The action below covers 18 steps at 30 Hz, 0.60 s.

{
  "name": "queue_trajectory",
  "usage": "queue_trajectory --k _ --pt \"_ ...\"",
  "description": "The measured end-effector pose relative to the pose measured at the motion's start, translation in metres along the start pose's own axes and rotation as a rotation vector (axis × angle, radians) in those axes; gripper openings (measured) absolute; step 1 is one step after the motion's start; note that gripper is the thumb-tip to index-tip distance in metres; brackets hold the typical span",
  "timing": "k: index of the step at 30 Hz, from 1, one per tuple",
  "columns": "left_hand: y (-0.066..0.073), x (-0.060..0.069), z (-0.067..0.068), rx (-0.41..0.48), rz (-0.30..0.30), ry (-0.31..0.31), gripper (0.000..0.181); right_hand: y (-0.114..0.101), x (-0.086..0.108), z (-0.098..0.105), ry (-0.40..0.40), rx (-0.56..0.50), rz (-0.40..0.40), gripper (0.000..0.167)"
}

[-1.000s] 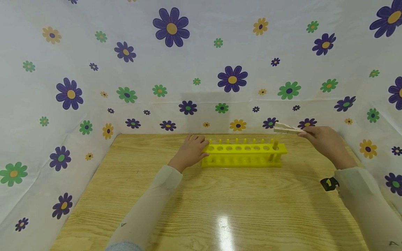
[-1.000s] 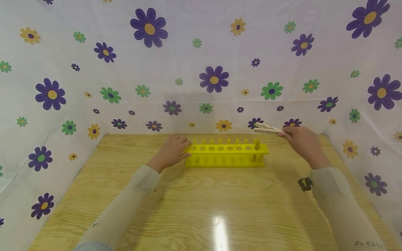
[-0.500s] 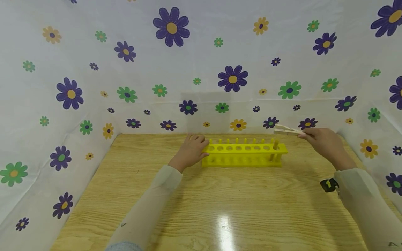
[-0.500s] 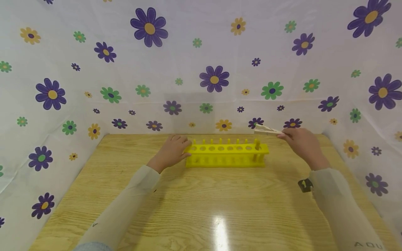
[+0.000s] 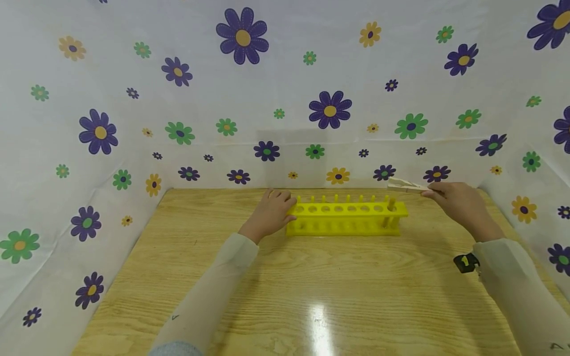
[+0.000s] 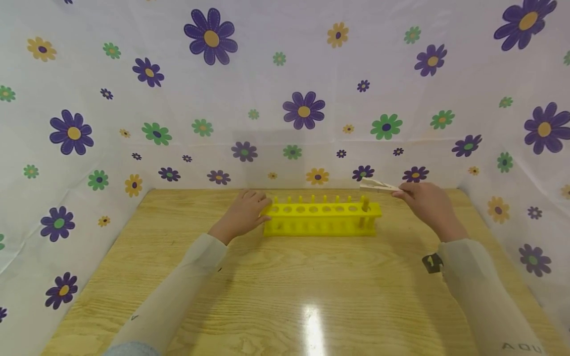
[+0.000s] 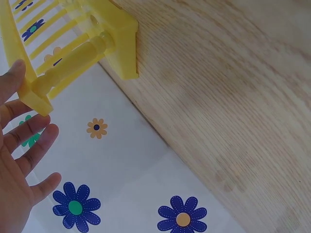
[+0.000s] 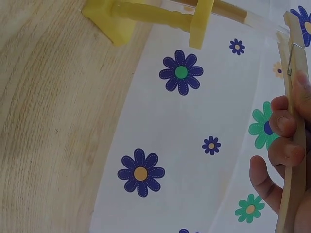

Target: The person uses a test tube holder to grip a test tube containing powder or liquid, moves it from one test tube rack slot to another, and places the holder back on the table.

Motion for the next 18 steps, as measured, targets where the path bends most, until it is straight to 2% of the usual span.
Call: queue_trajectory --k 10,18 --pt "0.0005 0.0003 0.0012 -0.002 -0.002 -0.002 0.037 -0.0024 -0.0010 0.0007 0.040 0.010 0.039 0.028" --pt "0.0004 0.0013 0.0018 0.013 -0.003 0.000 0.035 -0.0009 -0.0017 -0.0027 0.009 -0.004 0.020 0.030"
Point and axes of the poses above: each hand's wrist, its own x-axis away from the middle knuckle, its own z-axis out of the back of the hand, y = z × x, the point moved 10 cm from there along -x, towards the middle knuckle, and after that the axes turned 15 degrees about -y, right-handed, at the moved point
